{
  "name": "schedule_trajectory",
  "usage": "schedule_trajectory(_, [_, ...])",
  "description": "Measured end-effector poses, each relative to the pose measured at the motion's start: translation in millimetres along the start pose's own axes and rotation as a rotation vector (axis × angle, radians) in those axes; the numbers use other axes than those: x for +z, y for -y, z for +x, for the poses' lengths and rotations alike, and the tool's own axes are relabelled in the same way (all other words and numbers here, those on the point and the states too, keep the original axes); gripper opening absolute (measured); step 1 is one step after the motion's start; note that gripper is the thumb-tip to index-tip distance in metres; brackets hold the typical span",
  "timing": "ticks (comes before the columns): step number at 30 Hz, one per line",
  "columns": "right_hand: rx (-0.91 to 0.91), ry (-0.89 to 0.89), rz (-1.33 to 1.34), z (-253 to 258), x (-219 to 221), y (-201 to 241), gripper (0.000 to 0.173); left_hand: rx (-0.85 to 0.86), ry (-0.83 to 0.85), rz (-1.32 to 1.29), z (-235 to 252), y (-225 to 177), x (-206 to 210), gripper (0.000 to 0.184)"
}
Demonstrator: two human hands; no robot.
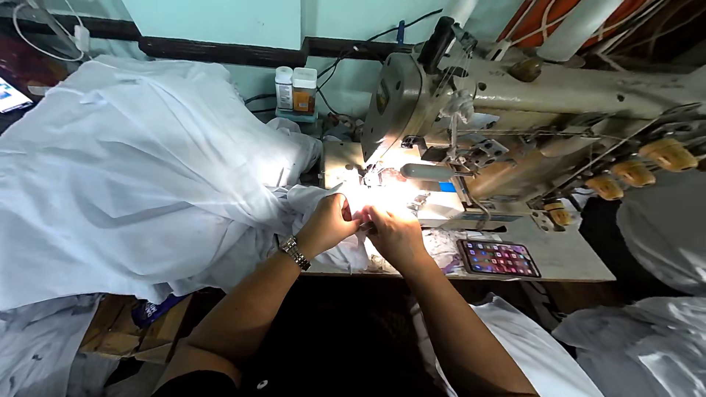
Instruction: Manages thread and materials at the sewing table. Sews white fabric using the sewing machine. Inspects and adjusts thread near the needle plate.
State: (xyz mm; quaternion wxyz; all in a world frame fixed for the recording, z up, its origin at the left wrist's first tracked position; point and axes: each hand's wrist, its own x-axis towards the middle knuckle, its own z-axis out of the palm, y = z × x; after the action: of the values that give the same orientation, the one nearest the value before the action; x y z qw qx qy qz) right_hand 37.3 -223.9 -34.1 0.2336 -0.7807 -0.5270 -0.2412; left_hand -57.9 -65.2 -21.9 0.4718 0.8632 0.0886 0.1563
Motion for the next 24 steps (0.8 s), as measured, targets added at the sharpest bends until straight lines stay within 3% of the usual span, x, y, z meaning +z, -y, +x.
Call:
schedule_trajectory(4, [0.065,-0.203,0.181,5.0,-15.5,-7.3,0.017,-0.061,0.021,-0.033,-1.3,-1.6,-3.0,0.022])
schedule_trajectory(9, [0.001,-0.018,0.034,-4.5,-17.6,-9.1,0.018,0.004,0.01,-0.059,0.5,4.3,0.1,0.024])
schedule_trajectory(13, [-0.057,-0.007,-0.047,-6.8,-3.4,-6.6,0.012,-0.01,0.008,-0.024,-1.9,-3.0,-2.1,0.024])
schedule_trajectory(16, [-0.038,0.002,-0.045,-0.6,-1.7,-4.3,0.016,-0.003,0.016,-0.018,-0.5,-1.2,-1.6,0.024])
schedule_trajectory(22, [-0.041,-0.313,0.084,7.6,-11.3,-4.0,0.013,-0.047,0.031,-0.012,-1.0,-3.2,-3.7,0.023])
schedule_trajectory(24, [-0.019,-0.307,0.091,7.4,-11.5,-1.9,0.014,-0.051,0.026,0.003,-1.1,-4.5,-3.2,0.022])
